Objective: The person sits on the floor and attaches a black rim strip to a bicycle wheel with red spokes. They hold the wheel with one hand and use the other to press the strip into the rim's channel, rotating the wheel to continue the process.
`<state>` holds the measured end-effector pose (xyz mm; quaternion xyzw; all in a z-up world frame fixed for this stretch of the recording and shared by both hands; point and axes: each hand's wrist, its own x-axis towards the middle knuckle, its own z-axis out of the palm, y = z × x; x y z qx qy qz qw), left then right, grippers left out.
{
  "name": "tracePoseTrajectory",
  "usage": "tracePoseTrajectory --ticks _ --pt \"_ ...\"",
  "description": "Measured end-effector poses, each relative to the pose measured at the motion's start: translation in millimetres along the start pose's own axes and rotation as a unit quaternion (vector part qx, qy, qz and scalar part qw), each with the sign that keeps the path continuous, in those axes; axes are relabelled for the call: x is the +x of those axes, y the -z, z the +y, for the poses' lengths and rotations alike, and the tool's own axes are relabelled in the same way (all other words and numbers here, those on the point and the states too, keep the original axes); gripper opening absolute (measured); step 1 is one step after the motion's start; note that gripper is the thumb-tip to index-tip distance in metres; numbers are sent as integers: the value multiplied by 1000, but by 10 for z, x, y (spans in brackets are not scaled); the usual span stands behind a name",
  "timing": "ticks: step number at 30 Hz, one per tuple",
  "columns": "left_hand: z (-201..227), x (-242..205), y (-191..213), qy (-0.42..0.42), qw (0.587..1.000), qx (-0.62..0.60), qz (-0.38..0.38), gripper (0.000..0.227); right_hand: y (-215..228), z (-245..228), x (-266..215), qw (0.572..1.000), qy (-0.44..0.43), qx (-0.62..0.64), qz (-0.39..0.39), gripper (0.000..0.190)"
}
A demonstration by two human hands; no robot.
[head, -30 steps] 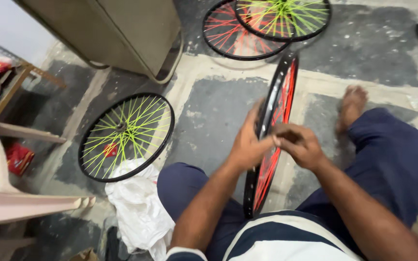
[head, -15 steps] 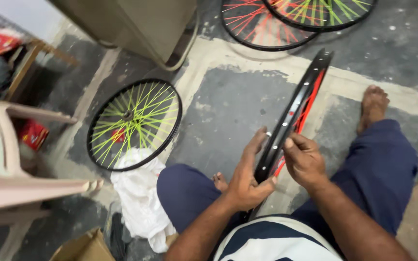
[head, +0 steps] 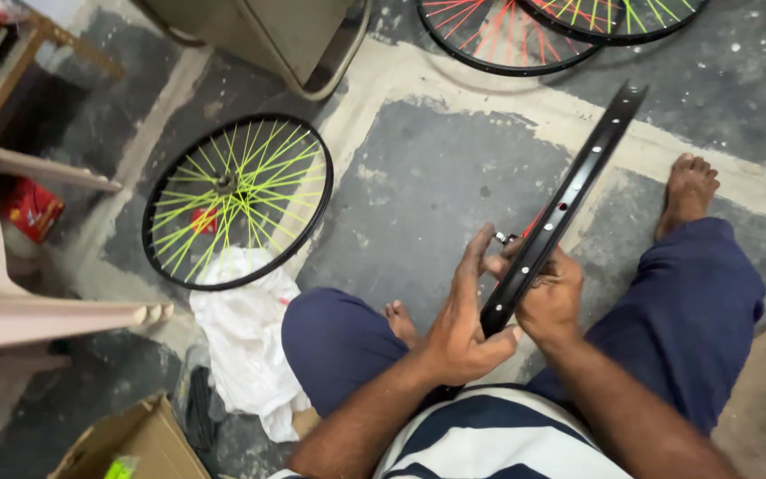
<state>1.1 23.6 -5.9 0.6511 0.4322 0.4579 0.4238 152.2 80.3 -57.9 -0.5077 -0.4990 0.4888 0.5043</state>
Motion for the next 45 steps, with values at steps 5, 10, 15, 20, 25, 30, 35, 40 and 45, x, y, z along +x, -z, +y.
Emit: tracePoseTrajectory --ticks 5,10,15,20,25,30,35,40,45 --pt "18 11 86 -7 999 -32 12 111 429 -283 467 931 -119 135 -317 32" --pt "17 55 111 3 999 -41 7 110 233 -242 228 984 127 -39 -119 37" --pt "53 12 101 13 999 -45 4 109 299 -301 179 966 132 12 -223 44" --pt "13 1 56 5 999 -49 4 108 452 -38 325 956 -30 172 -235 41" --pt "13 53 58 11 999 -41 13 109 73 169 131 993 17 -25 -114 25" --pt "49 32 109 36 998 -42 25 112 555 -146 641 878 -150 186 -415 46" --pt "26 51 107 27 999 -18 27 110 41 -178 103 986 67 -153 -21 33" --pt "53 35 115 20 999 -13 29 109 328 -434 312 961 121 53 -242 32" --pt "9 -8 34 4 999 18 32 107 375 -49 287 962 -1 203 -184 49"
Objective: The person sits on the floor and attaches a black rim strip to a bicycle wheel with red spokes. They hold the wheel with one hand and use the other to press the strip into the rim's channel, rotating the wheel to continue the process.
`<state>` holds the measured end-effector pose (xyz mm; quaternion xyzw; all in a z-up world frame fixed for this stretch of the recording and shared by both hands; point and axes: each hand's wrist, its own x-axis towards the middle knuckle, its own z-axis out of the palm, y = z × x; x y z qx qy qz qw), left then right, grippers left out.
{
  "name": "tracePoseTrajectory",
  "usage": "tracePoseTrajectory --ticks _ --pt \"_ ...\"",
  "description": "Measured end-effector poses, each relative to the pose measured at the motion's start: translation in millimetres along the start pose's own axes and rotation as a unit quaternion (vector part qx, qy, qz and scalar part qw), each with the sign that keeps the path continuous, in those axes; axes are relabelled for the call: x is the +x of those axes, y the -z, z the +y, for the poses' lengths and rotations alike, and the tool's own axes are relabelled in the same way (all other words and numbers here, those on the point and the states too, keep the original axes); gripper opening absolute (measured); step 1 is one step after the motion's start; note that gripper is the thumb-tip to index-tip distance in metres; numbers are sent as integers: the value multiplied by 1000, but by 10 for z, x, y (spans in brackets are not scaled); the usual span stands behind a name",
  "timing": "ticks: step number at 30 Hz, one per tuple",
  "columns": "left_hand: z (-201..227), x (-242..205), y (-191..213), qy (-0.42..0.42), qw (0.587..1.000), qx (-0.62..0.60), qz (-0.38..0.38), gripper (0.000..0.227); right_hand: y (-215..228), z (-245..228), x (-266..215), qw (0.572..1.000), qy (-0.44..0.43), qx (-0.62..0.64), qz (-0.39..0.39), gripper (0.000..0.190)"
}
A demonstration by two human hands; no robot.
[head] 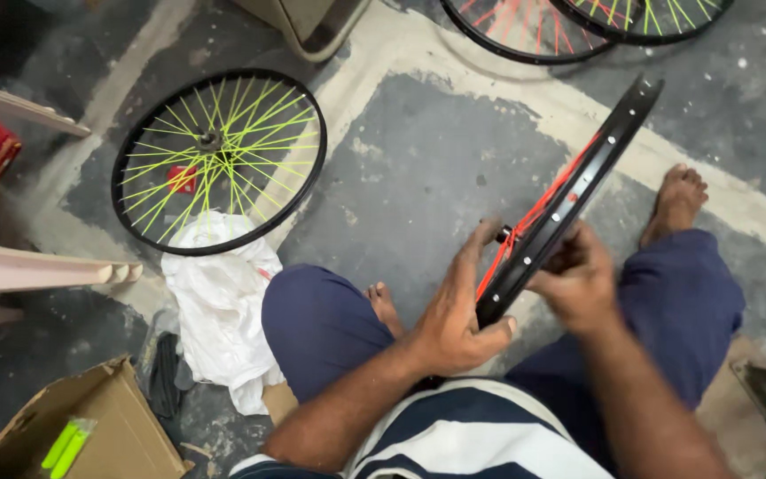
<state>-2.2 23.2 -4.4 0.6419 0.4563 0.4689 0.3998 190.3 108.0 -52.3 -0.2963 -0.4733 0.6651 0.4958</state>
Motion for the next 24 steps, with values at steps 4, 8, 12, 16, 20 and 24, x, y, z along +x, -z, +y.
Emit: tracePoseTrajectory --ticks 4,8,12,16,20,24 --pt "-37 31 19 -7 1000 3 -1 106 -234 393 -110 970 31 -213 116 32" --pt "-19 2 61 11 999 -31 -8 108 148 -212 187 974 -158 -80 -139 44" --pt "-94 24 52 6 1000 -30 4 108 -41 -230 129 988 -133 9 -81 49" --pt "-85 -7 6 -5 1000 -4 6 109 -467 46 -108 921 136 -330 157 27" --pt "-52 17 86 7 999 -32 -1 109 -277 -324 34 983 62 -157 -75 30" --pt "-85 29 13 -1 999 -30 -17 107 125 -253 164 984 -60 60 -157 24"
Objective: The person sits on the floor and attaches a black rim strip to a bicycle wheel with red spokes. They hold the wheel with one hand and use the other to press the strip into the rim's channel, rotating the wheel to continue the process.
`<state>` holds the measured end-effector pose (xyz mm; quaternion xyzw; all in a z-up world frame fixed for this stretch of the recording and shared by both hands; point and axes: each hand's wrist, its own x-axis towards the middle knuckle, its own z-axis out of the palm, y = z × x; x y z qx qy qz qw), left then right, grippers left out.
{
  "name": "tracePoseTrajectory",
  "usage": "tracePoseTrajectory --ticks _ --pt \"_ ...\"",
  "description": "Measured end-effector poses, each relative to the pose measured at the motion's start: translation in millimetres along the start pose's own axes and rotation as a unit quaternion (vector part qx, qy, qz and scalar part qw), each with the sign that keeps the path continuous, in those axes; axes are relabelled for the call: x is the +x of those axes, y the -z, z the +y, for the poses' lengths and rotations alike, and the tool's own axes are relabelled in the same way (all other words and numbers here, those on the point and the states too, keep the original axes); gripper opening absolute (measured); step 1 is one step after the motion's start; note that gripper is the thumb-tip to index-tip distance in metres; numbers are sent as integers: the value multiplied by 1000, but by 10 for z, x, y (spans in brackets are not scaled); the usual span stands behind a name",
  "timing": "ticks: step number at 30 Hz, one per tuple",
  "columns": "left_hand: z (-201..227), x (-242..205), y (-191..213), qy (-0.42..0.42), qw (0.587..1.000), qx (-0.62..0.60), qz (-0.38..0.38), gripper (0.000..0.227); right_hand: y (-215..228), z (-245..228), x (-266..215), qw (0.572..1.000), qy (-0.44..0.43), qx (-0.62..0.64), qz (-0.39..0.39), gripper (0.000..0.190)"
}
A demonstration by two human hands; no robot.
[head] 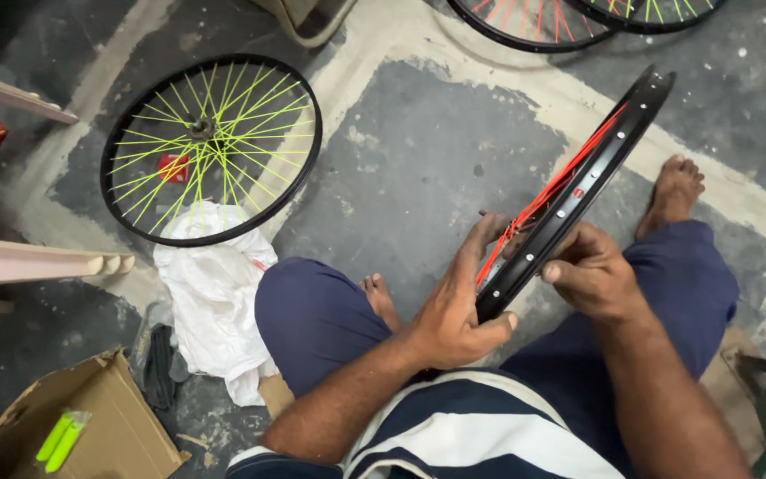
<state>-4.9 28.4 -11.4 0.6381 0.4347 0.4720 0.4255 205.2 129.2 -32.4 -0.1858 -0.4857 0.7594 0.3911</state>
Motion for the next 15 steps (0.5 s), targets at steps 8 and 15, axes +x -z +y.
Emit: tracePoseTrajectory --ticks 8,15 --pt "42 -10 32 3 1000 14 22 109 -249 537 -79 934 44 -301 185 28" --pt "29 -19 74 32 999 -13 15 111 -46 -71 115 993 -113 -45 1 43"
